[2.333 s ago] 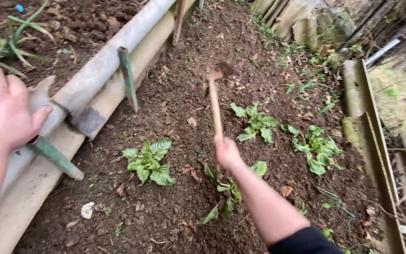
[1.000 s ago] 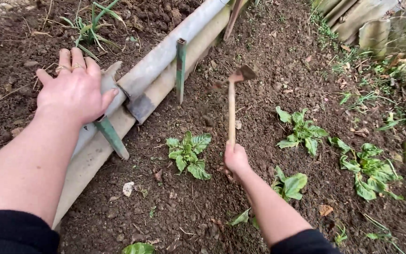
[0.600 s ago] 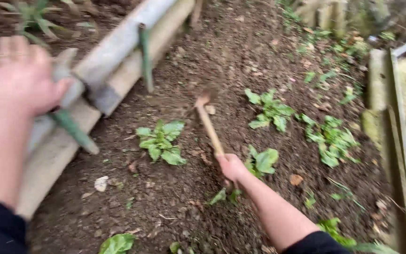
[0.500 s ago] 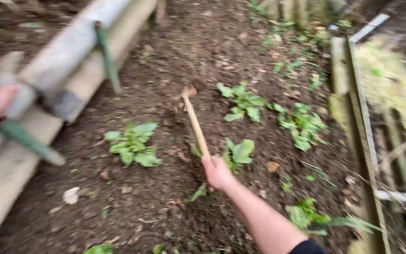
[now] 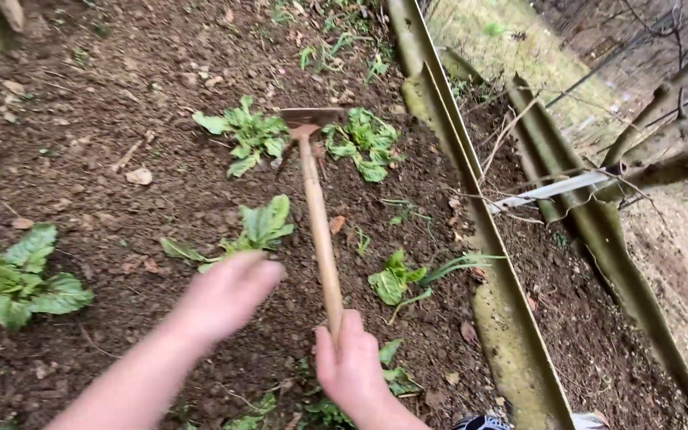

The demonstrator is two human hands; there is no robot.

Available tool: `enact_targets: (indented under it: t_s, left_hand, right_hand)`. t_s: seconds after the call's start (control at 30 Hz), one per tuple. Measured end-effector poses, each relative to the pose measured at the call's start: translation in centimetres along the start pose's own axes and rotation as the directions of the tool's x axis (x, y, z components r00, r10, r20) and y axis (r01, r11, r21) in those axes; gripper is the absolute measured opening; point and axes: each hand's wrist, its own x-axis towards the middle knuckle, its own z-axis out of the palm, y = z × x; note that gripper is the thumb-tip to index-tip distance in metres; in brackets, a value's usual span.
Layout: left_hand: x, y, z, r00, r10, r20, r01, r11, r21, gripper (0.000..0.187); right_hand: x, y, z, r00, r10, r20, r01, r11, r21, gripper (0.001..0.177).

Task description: Weeding and hoeing soil around plants in a garden bed using a hand hoe.

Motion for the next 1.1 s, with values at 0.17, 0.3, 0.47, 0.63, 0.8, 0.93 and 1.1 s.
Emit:
enact_targets:
  t_s: [0.17,0.3,0.47,0.63,0.8,0.93,1.1]
  left_hand:
    - [2.4,4.5,9.6,0.972,0.058,0.226,0.189,0.371,-0.909,0.034]
    - [7.3,1.9,11.8,0.992,-0.044,0.120,0.124,0.547,-0.828,0.019]
    - [12.0,-1.0,16.0,0.997,0.000,-0.079,-0.009,0.994,-0.109,0.035]
    - [7.6,-4.4,17.0,0.993,-0.031,0.116,0.005,0.976,0.218,0.029]
    - [3.1,-3.2,12.2,0.957,-0.206,0.204,0.096,0.889,0.448,0.031]
    - [2.0,-3.6,11.5,0.998,0.062,0.026,-0.067,0.949,0.308,0.031]
    - [0.6,-6.6,10.9,0.983,0.086,0.164,-0.147,0.899,0.412,0.029]
  right_hand:
    - [-1.4,-6.4,-4.3,0.932,0.115,0.343,-0.064,0.986,-0.155,0.061]
    - [-1.4,-8.5,-6.7,0.589,0.461,0.664,-0.073,0.848,-0.525,0.050]
    - [0.1,-10.4,-10.4,0.429,0.454,0.781,-0.025,0.870,-0.492,0.055]
    - [1.9,-8.4,-13.3,0.680,0.444,0.584,-0.290,0.894,-0.341,0.036]
    - [5.6,-2.4,-14.6,0.874,0.447,0.189,-0.440,0.894,-0.079,0.030]
    - [6.5,-1.4,-14.6,0.904,0.419,-0.084,-0.333,0.813,0.477,0.028]
    - [6.5,-2.6,-15.7,0.881,0.468,-0.069,-0.357,0.754,0.551,0.026]
